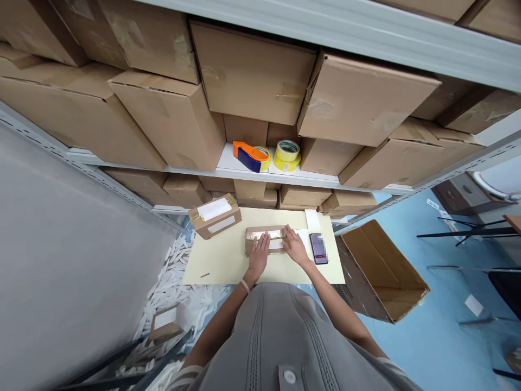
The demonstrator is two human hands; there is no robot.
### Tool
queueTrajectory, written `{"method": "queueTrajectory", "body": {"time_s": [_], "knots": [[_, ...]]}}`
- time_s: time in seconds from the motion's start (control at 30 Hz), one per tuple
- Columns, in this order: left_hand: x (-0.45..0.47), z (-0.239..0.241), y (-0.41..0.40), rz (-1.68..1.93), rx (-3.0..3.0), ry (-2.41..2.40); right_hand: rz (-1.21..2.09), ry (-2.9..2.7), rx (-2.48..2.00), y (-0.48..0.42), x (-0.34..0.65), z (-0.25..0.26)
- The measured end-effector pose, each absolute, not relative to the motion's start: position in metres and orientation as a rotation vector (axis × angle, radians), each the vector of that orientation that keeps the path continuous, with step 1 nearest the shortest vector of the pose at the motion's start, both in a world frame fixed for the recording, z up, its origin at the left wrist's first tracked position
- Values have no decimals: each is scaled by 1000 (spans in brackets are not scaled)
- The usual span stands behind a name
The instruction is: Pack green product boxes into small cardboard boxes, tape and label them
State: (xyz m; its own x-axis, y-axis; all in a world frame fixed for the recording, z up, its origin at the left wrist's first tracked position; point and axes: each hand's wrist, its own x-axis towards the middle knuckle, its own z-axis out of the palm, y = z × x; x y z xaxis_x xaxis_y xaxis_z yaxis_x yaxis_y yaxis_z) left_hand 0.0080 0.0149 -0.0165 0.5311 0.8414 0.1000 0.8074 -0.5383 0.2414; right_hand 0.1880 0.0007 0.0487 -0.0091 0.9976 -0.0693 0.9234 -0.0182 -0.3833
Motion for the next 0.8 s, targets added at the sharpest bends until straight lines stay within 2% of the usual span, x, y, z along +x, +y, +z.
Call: {"method": "queueTrajectory", "body": {"time_s": [0.2, 0.4, 0.5, 0.6, 0.8], "knots": [[8, -22, 17, 324, 2597, 1397, 242, -2016, -1772, 80, 190, 142], [9, -29, 18, 288, 2637, 1408, 92, -2057, -1427, 178, 150, 234], [8, -30, 17, 306, 2661, 1425, 63, -2112, -1442, 224, 123, 245], [6, -30, 17, 321, 2679, 1434, 32, -2145, -1600, 255, 105, 234], [1, -29, 18, 321, 2672, 1398, -30, -2128, -1671, 270, 100, 216]]}}
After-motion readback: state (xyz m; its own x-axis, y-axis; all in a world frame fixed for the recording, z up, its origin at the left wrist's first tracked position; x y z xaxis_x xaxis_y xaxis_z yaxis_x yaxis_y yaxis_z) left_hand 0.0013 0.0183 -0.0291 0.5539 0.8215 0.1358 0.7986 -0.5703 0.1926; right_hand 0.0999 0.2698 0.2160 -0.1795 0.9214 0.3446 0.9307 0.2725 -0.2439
